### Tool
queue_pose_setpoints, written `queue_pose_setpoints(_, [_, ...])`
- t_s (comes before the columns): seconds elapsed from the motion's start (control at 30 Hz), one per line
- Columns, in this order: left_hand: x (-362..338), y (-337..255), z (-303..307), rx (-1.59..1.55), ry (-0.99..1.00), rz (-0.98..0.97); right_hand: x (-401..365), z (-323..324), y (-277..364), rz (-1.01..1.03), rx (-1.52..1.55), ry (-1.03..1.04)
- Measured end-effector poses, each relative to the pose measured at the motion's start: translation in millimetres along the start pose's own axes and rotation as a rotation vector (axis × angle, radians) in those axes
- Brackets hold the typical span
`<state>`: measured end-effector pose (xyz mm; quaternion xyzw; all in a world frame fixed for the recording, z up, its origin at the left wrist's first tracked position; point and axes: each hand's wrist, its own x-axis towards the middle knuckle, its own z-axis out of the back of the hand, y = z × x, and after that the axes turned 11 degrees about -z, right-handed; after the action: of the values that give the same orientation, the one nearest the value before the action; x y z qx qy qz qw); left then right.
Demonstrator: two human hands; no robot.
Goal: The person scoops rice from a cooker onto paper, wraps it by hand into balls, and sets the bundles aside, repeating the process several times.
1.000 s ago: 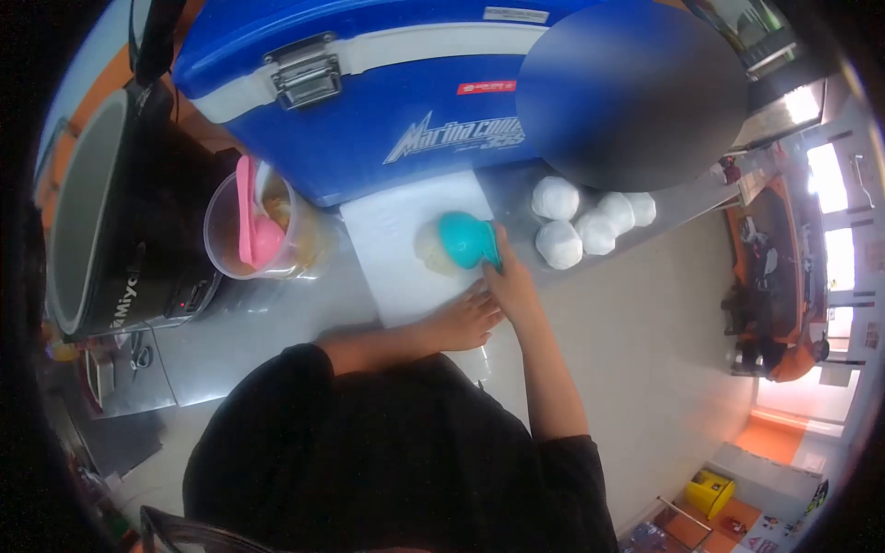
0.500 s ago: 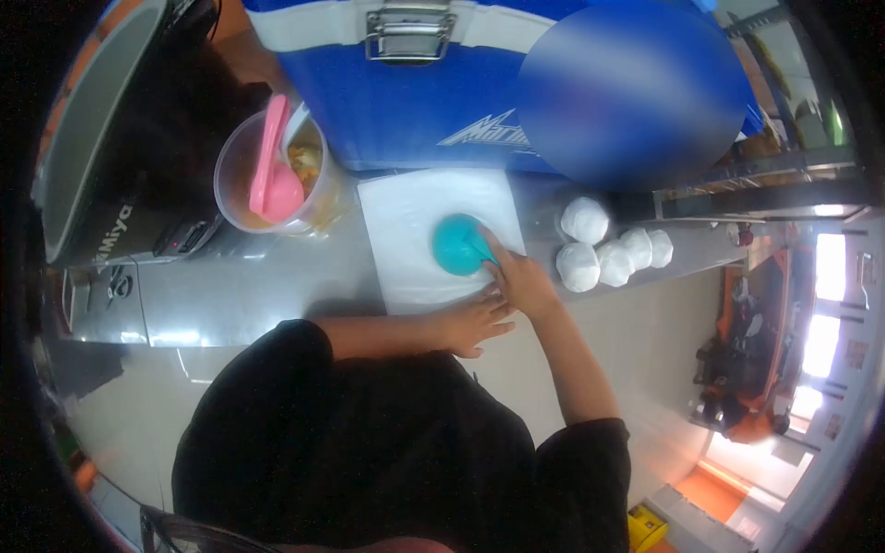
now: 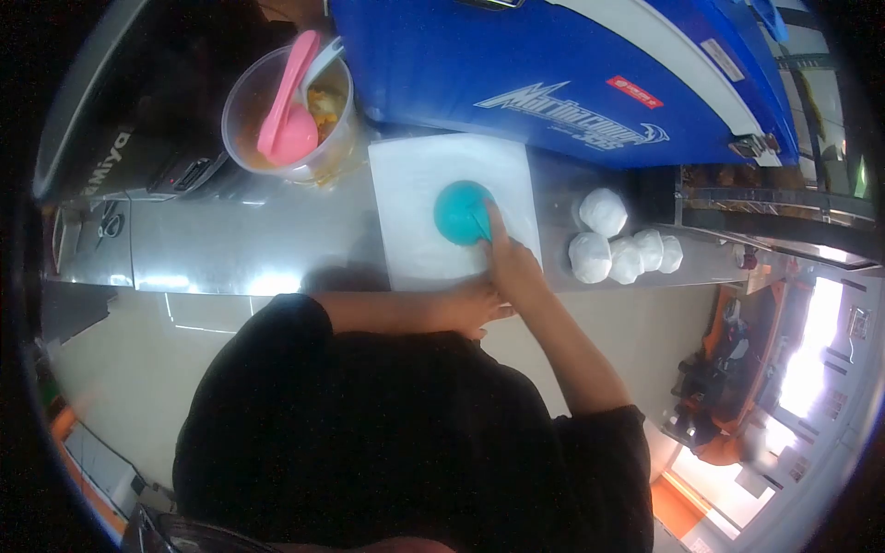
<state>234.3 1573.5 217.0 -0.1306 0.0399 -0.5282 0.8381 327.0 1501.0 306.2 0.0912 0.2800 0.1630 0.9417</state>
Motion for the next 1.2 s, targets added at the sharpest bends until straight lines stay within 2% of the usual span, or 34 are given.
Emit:
queue_pose_setpoints(0.07, [-2.4, 2.6, 4.6, -0.06, -0.041, -0.01, -2.7, 5.4, -10.2, 0.067, 0.075, 0.029])
queue_pose_setpoints(0.13, [-4.7, 6.1, 11.1, -0.003, -0.036, -0.014, -2.2, 4.0, -22.9, 0.044, 0.306, -0.138])
queue_pose_setpoints(0.27, [-9.1, 3.5, 22.3, 0.146, 0.014, -0.011, -4.5, 15.8, -57.2, 0.176, 0.332, -0.249])
queue_pose_setpoints(0.33, [-8.3, 3.0, 20.2, 0.133, 0.018, 0.001, 5.6, 17.1, -76.0, 0.652, -0.131, -0.295])
queue_pose_setpoints(0.37, [-6.5, 2.0, 18.4, 0.116, 0.017, 0.008, 9.5, 16.3, -79.8, 0.656, -0.128, -0.295])
queue_pose_setpoints(0.43, [-5.5, -0.1, 17.0, 0.15, 0.022, 0.019, 17.1, 16.5, -78.1, 0.793, -0.394, -0.224])
queue_pose_setpoints(0.47, [-5.4, -0.8, 16.3, 0.185, 0.025, 0.027, 21.2, 15.4, -76.0, 0.795, -0.39, -0.223])
queue_pose_setpoints(0.53, [-5.7, -1.4, 19.8, 0.161, 0.037, 0.03, 26.1, 16.0, -60.4, 0.621, -0.431, -0.242])
queue_pose_setpoints(0.57, [-5.7, -1.0, 22.9, 0.14, 0.045, 0.028, 25.8, 18.2, -51.1, 0.619, -0.428, -0.245])
queue_pose_setpoints(0.63, [-8.5, -0.6, 35.5, 0.116, 0.07, 0.012, 20.6, 25.6, -28.7, 0.36, -0.43, -0.114])
queue_pose_setpoints(0.77, [-8.5, 2.6, 37.9, 0.065, 0.065, -0.029, 24.3, 13.4, -32.6, 0.341, -0.199, -0.176])
queue_pose_setpoints(0.8, [-8.9, 1.0, 37.8, 0.077, 0.064, -0.071, 21.2, 15.8, -26.5, 0.32, -0.162, -0.106])
queue_pose_setpoints(0.87, [-9.6, 0.5, 40.0, -0.008, 0.072, -0.012, 20.4, 12.1, -22.1, 0.27, -0.146, -0.019])
queue_pose_setpoints(0.93, [-12.3, 7.5, 17.9, -0.085, -0.151, -0.07, 19.1, -1.7, -29.0, 0.235, 0.013, -0.013])
queue_pose_setpoints(0.97, [-9.1, 8.4, 17.3, -0.132, -0.191, -0.061, 10.1, 12.5, -16.7, -0.096, 0.425, 0.213])
queue_pose_setpoints(1.0, [-5.8, 7.8, 25.9, -0.165, -0.195, -0.059, -4.3, 18.8, -18.6, 0.148, 0.278, 0.03])
queue_pose_setpoints(1.03, [-3.9, 5.1, 33.8, -0.18, -0.257, -0.062, -21.2, 41.6, -12.8, 0.107, 0.289, 0.128])
queue_pose_setpoints(1.07, [-1.7, 2.4, 40.9, -0.171, -0.302, -0.094, 11.1, -2.4, -28.5, 0.341, 0.022, -0.27])
queue_pose_setpoints(1.1, [-1.5, 3.0, 37.9, -0.197, -0.277, -0.097, 43.3, -35.3, -42.5, 0.232, 0.275, -0.172])
queue_pose_setpoints(1.13, [-0.8, 6.2, 38.9, -0.221, -0.246, -0.069, -1.9, 4.0, -28.9, 0.334, 0.076, -0.274])
queue_pose_setpoints(1.17, [1.1, 5.4, 44.4, -0.197, -0.237, -0.105, -19.8, 17.1, -24.4, 0.277, -0.014, -0.221])
queue_pose_setpoints(1.2, [0.1, 0.9, 50.4, -0.275, -0.238, -0.043, -23.6, 13.1, -28.2, 0.268, -0.007, -0.251])
